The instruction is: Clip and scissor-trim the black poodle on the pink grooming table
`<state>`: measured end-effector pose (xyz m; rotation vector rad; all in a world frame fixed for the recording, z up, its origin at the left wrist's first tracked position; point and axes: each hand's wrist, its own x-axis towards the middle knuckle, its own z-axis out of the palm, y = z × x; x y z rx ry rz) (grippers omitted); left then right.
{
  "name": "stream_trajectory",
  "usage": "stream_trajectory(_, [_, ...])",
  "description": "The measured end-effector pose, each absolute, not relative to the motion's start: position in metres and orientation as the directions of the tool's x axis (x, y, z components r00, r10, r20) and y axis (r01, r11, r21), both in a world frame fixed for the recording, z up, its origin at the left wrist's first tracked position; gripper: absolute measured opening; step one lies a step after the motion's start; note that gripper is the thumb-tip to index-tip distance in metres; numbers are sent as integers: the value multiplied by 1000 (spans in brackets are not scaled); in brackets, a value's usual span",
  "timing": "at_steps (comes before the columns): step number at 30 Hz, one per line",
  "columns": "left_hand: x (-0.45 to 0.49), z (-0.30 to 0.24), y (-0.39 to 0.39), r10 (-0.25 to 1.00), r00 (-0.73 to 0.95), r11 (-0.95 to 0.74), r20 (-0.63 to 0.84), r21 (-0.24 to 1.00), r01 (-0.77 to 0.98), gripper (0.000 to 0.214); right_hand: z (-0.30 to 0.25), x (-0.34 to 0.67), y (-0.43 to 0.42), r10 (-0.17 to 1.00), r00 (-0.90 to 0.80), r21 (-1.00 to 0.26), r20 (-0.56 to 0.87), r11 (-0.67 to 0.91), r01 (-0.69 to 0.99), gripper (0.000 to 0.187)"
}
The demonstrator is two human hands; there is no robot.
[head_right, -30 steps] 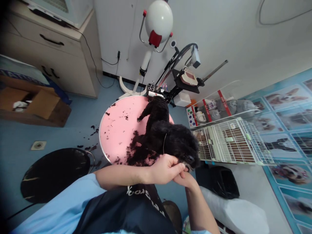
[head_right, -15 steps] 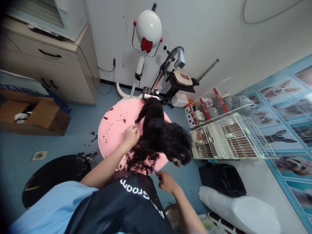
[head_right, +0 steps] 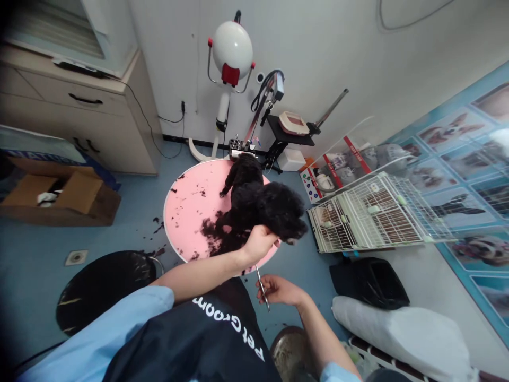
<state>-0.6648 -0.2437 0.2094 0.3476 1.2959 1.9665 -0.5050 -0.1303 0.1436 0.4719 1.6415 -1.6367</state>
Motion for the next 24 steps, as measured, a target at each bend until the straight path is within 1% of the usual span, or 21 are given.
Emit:
stream_trajectory(2, [-680, 229, -252, 695, -702, -200, -157, 895, -398, 27, 158, -515, -126, -263, -635, -683, -726, 169, 711, 42])
stream_trajectory(4, [-701, 248, -267, 689, -719, -186, -93, 936, -299, 29, 174, -529, -117, -305, -615, -684, -728, 250, 685, 42])
stream_trajectory(7, [-732, 275, -287, 744, -667, -95, 29, 994, -63, 23, 202, -562, -97, -400, -568, -693, -719, 344, 633, 47])
stream_trajectory(10, [-755, 299, -298, 772, -629, 24, 94, 984, 178, 21, 232, -602, -76, -474, -523, -703, -709, 412, 580, 49])
stream_trajectory(13, [-765, 314, -302, 769, -632, 136, 95, 941, 308, 21, 257, -638, -63, -545, -460, -709, -701, 460, 535, 53])
stream_trajectory(15, [-765, 319, -303, 763, -640, 177, 88, 925, 338, 21, 269, -655, -58, -597, -454, -744, -662, 451, 493, 58])
stream_trajectory(17, [-762, 320, -304, 748, -658, 183, 83, 928, 325, 19, 276, -666, -56, -611, -458, -761, -646, 460, 458, 58])
stream_trajectory(21, [-759, 314, -305, 719, -690, 155, 84, 948, 277, 18, 279, -673, -56, -598, -361, -696, -716, 565, 444, 49])
stream_trajectory(24, [-759, 310, -307, 714, -694, 168, 90, 941, 295, 17, 277, -678, -54, -649, -325, -715, -688, 528, 459, 56])
